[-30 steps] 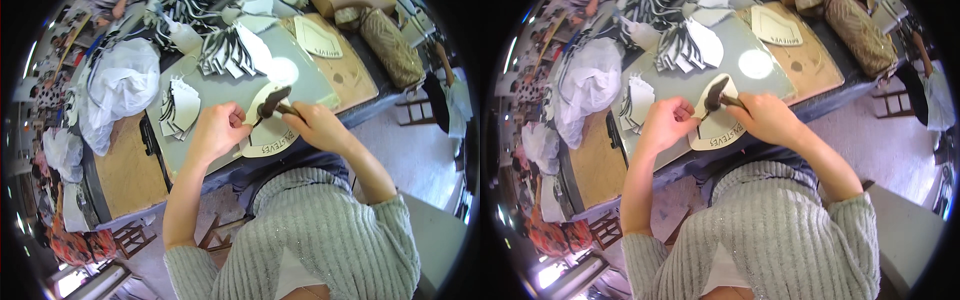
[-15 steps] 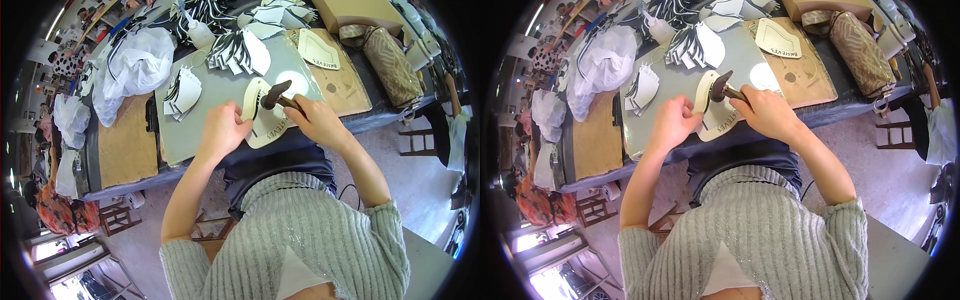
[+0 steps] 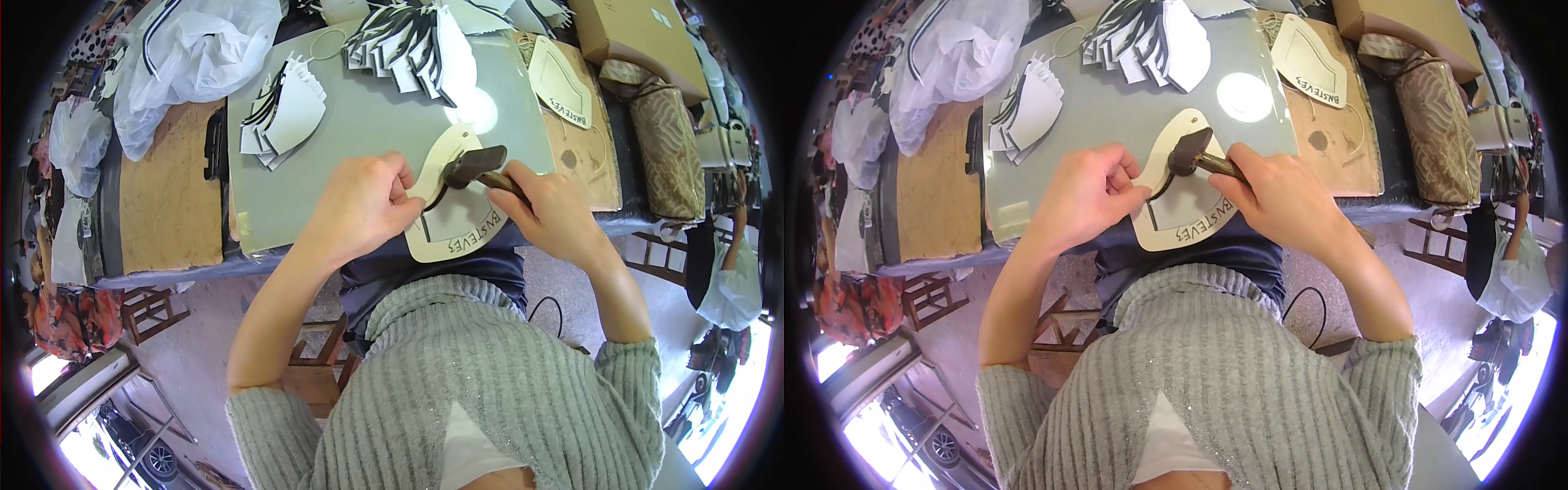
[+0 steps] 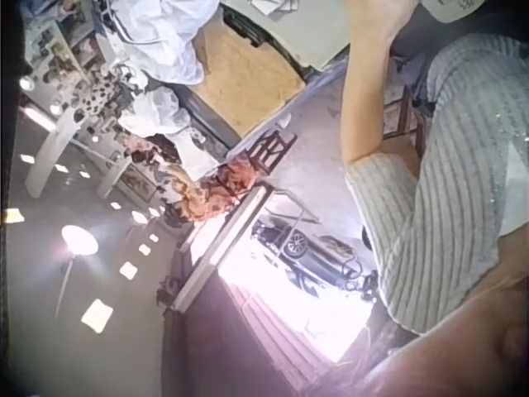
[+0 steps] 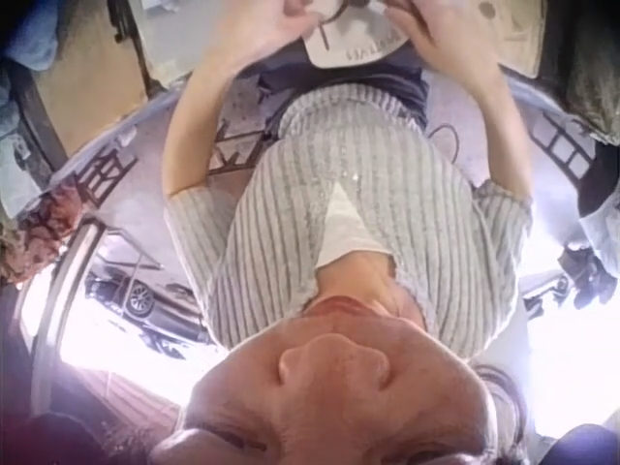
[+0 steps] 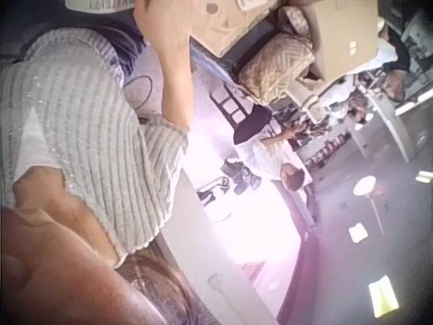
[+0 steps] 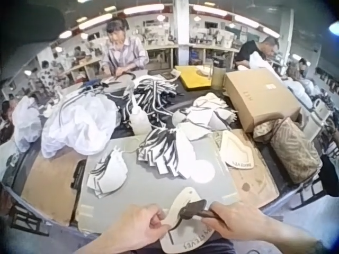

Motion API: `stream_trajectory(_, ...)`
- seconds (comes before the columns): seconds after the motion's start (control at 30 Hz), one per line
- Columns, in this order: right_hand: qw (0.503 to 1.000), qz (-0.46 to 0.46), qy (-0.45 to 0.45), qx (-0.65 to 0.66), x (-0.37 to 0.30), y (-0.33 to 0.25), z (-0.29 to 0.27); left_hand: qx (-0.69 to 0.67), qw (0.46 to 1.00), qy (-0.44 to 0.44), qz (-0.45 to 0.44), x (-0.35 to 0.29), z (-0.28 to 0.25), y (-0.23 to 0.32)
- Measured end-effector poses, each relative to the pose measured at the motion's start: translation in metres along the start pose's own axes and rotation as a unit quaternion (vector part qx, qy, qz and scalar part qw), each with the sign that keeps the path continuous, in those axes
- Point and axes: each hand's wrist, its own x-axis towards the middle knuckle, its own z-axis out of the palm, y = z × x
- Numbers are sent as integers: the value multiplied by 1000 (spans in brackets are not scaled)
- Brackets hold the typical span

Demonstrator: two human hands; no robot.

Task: Assembling shoe upper components by hammering leather edges onto a template and applying glue.

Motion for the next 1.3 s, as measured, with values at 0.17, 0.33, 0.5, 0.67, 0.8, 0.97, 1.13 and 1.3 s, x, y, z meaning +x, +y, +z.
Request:
stream_trajectory(0.17, 1000, -22, -2, -4, 5, 5, 2, 0, 998, -47, -28, 5, -5, 4)
stream_trajectory(0.33, 1000, -26, -10, 8, 5, 6, -1, 18, 997, -61, -36, 7, -6, 6)
stream_trajectory(0.5, 997, -73, 11, 15, -1, -8, -3, 5, 997, -69, -39, 5, -8, 3)
stream_trajectory(0.67, 977, -150, -32, -147, 5, -18, -6, -79, 989, 124, 20, -24, 7, -12)
stream_trajectory(0.8, 977, -169, 1, -127, 4, -27, -6, -5, 912, 347, 219, -68, 40, -26)
stream_trajectory(0.97, 984, -147, -53, -88, 20, -19, -12, 141, 876, 314, 339, -68, 67, -19)
stream_trajectory(1.13, 974, -104, 172, 101, 14, -4, -34, 207, 875, 295, 323, -57, 71, -31)
stream_trajectory(1.3, 996, -50, 69, -16, 6, 15, -32, 169, 892, 293, 299, -53, 62, -32)
